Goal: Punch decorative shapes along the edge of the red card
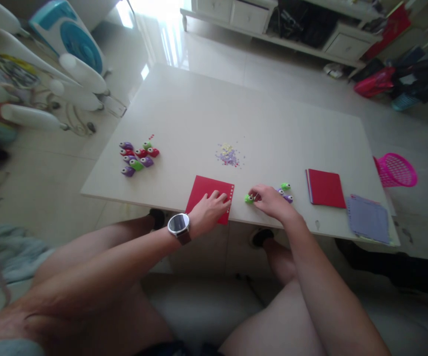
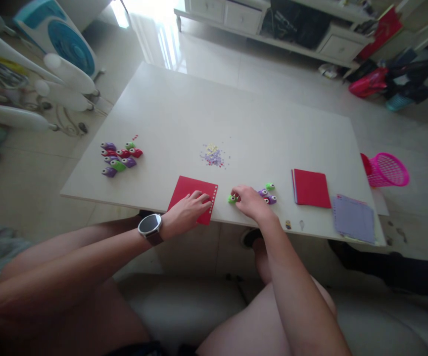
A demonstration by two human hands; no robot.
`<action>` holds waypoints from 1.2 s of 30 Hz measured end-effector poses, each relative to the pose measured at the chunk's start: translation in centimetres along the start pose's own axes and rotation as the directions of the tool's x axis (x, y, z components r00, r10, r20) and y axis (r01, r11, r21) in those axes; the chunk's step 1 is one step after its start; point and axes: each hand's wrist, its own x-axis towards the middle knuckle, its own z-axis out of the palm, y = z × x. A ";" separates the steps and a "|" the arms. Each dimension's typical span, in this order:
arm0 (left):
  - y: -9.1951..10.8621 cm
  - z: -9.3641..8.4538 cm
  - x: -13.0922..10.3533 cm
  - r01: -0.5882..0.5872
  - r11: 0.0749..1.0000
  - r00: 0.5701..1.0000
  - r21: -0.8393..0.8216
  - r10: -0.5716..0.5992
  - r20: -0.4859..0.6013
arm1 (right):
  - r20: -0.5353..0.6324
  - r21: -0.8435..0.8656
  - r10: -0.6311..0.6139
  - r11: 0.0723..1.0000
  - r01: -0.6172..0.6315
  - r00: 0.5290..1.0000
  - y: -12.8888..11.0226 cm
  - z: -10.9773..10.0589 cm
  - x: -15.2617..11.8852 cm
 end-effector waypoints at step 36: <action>-0.6 -0.3 1.1 -0.049 0.993 0.999 -0.111 0.047 -0.024 | 0.122 0.028 -0.076 0.997 0.073 0.990 -2.6 0.7 -0.1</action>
